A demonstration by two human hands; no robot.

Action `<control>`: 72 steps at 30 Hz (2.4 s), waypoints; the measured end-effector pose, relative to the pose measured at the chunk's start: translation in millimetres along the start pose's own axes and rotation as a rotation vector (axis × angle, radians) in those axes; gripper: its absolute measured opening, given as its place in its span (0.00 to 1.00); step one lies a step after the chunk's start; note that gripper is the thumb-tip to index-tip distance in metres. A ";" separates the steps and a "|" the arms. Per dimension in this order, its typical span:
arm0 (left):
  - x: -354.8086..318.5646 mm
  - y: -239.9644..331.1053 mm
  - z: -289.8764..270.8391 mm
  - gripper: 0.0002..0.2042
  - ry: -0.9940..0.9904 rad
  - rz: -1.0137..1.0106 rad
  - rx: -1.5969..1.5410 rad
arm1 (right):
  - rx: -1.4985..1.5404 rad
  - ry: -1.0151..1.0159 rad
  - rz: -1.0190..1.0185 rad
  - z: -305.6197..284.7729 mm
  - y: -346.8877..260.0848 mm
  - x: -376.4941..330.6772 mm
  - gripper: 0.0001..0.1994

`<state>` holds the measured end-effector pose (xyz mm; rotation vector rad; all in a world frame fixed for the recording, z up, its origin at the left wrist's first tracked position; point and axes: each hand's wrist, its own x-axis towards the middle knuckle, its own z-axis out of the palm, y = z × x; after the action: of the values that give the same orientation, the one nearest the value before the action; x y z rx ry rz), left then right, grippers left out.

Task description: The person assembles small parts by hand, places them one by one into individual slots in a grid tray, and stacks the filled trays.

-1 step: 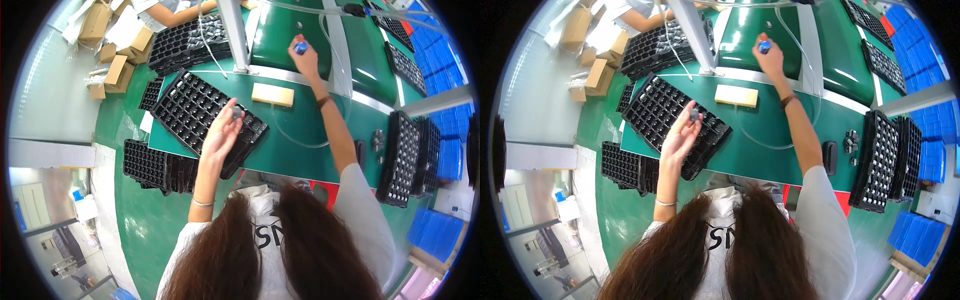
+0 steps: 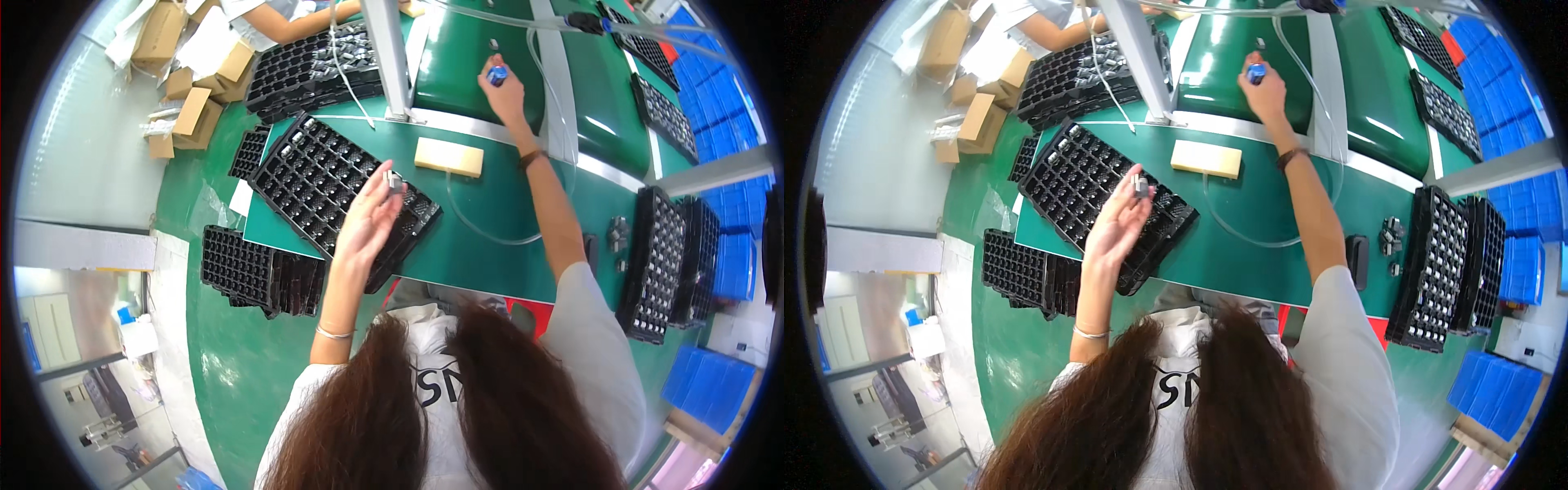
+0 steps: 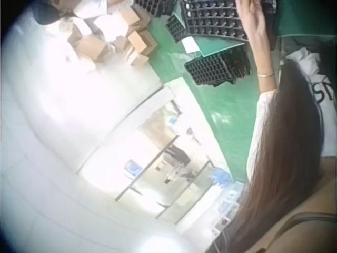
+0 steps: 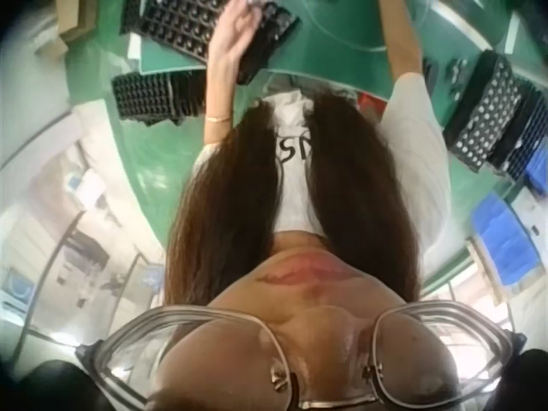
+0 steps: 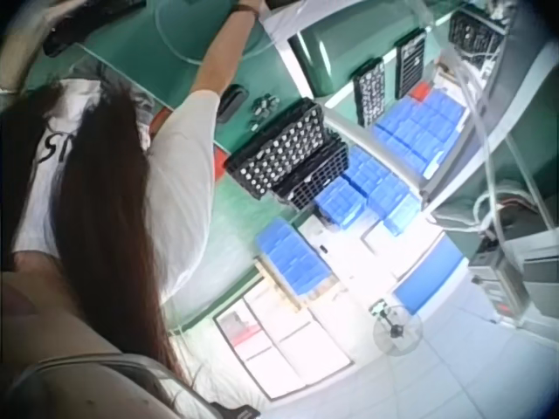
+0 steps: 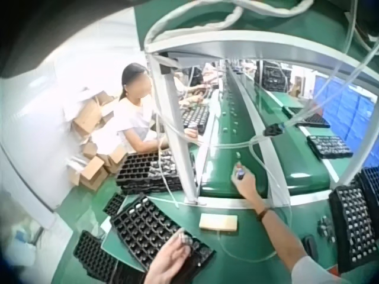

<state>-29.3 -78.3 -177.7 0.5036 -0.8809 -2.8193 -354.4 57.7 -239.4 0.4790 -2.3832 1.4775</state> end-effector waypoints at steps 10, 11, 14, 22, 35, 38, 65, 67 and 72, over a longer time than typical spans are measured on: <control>-9.5 -11.3 29.7 0.14 0.090 0.125 -0.007 | -0.332 0.024 -0.013 17.3 46.0 55.5 0.18; -9.5 -13.0 30.7 0.15 0.065 0.126 0.005 | -0.333 0.028 -0.012 14.8 44.7 56.8 0.18; -12.2 -14.8 39.8 0.19 0.042 0.158 0.017 | -0.348 0.023 -0.148 0.6 26.6 44.9 0.20; -20.2 -23.0 52.8 0.20 0.107 0.248 0.328 | 0.976 -0.357 0.471 -76.0 -135.9 -132.9 0.14; -37.4 -34.2 55.3 0.20 0.063 0.230 0.372 | 0.865 -0.567 0.214 -88.5 -151.2 -190.8 0.13; -39.3 -34.0 55.0 0.20 0.068 0.252 0.407 | 0.884 -0.538 0.245 -88.2 -153.1 -200.5 0.13; 101.6 139.2 -122.9 0.08 0.588 0.937 1.953 | -0.079 -0.369 0.000 -59.2 -90.1 -157.7 0.32; 96.8 141.9 -115.5 0.09 0.567 0.924 1.725 | -0.071 -0.386 0.000 -63.7 -85.9 -161.1 0.32; 84.7 125.6 -83.8 0.12 0.187 0.309 0.273 | -0.027 -0.339 -0.064 -55.6 -80.5 -152.9 0.31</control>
<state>-73.6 -244.9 -193.3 0.5954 -1.1951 -2.3473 -178.1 93.2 -214.6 0.8502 -2.6071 1.4290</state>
